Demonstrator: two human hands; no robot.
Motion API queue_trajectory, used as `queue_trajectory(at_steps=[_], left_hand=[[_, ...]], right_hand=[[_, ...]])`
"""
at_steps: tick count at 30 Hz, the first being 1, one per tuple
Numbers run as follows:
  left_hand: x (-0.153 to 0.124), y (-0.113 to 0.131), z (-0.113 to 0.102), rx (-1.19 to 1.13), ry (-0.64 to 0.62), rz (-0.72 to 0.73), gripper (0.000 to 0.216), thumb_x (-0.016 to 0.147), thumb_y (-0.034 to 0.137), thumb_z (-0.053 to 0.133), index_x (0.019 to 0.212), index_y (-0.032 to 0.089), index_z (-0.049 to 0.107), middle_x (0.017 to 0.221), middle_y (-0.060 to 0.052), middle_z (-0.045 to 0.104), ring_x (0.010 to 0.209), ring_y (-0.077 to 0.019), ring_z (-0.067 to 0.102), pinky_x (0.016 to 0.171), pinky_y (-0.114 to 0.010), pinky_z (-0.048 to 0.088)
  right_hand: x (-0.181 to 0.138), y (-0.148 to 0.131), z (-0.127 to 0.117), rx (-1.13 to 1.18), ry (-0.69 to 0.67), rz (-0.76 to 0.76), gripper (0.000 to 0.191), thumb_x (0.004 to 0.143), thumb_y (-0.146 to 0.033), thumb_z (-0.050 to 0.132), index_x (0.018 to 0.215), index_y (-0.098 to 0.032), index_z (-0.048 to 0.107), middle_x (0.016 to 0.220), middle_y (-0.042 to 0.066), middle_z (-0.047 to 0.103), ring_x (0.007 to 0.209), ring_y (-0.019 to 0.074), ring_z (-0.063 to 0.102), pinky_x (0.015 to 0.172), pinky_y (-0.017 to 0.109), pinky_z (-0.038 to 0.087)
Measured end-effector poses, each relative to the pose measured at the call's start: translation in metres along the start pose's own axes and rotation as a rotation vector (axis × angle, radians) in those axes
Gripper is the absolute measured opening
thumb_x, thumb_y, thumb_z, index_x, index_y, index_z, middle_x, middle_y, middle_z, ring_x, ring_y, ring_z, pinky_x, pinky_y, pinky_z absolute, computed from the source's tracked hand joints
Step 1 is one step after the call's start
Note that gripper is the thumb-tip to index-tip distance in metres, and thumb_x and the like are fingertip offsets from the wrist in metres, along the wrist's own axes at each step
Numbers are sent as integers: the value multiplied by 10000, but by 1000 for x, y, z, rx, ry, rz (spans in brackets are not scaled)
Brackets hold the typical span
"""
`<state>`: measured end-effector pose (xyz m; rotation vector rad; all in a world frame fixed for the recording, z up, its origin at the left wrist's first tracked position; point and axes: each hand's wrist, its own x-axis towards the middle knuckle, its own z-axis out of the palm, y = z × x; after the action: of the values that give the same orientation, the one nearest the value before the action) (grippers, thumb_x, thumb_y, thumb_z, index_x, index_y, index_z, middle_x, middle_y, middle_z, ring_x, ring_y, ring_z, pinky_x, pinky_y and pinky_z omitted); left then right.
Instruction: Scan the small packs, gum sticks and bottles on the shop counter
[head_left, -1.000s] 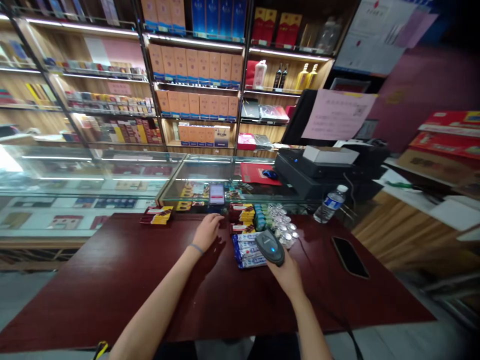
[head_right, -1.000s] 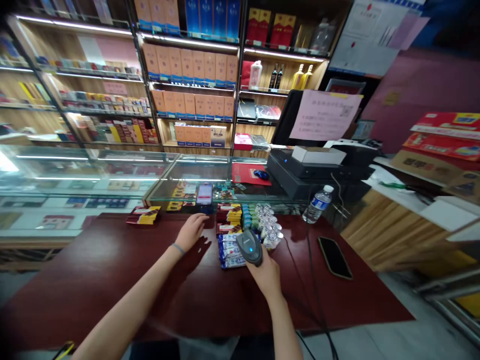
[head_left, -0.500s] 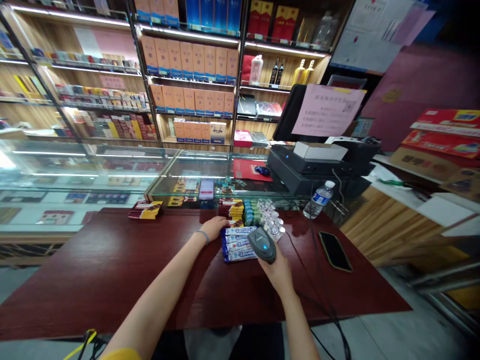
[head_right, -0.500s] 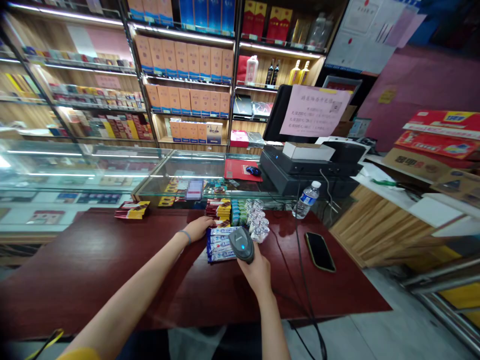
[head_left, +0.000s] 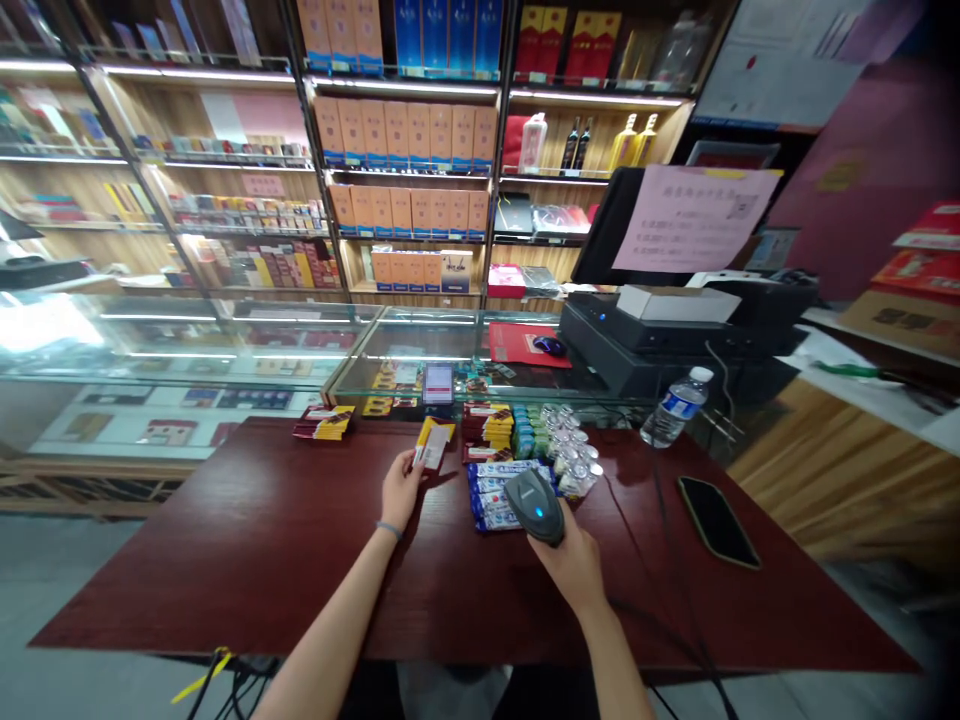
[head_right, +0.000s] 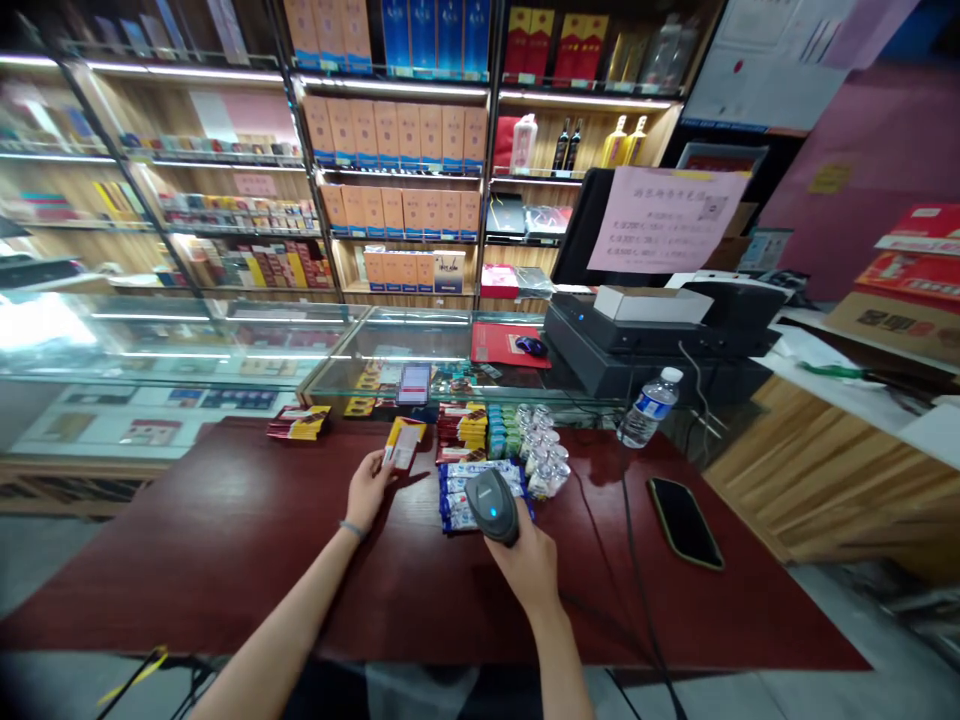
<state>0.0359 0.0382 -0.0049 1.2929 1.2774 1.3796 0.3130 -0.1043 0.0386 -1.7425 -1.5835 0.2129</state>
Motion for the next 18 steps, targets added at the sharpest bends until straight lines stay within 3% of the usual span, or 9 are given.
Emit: queue_trajectory(at_steps=[3, 5, 13, 18], left_hand=[[-6, 0, -16, -412, 7, -162, 419, 801, 424, 706, 1113, 170, 589, 1070, -104, 714, 888, -206, 712, 859, -401, 576], [-7, 2, -23, -545, 15, -193, 429, 772, 397, 744, 1103, 170, 593, 1077, -102, 714, 906, -195, 713, 909, -405, 564], [-2, -3, -29, -714, 39, -245, 389, 772, 304, 748, 1105, 196, 579, 1103, -83, 706, 964, -182, 707, 1008, -424, 517], [-6, 0, -26, -700, 17, -233, 408, 771, 324, 760, 1112, 194, 580, 1076, -77, 709, 966, -194, 709, 1038, -460, 492]], right_hand=[[-1, -14, 12, 41, -26, -19, 349, 831, -408, 579, 1135, -235, 591, 765, 39, 753, 763, 298, 758, 578, 290, 507], [-2, -23, 20, 70, -43, -42, 363, 821, -393, 584, 1149, -239, 586, 800, 37, 761, 787, 299, 759, 591, 293, 517], [-18, -43, 47, 58, -152, -222, 545, 782, -300, 611, 1309, -256, 477, 1017, 54, 766, 858, 293, 752, 700, 333, 553], [-20, -44, 50, 9, -225, -266, 519, 753, -269, 630, 1258, -253, 509, 963, 50, 768, 816, 301, 749, 673, 333, 542]])
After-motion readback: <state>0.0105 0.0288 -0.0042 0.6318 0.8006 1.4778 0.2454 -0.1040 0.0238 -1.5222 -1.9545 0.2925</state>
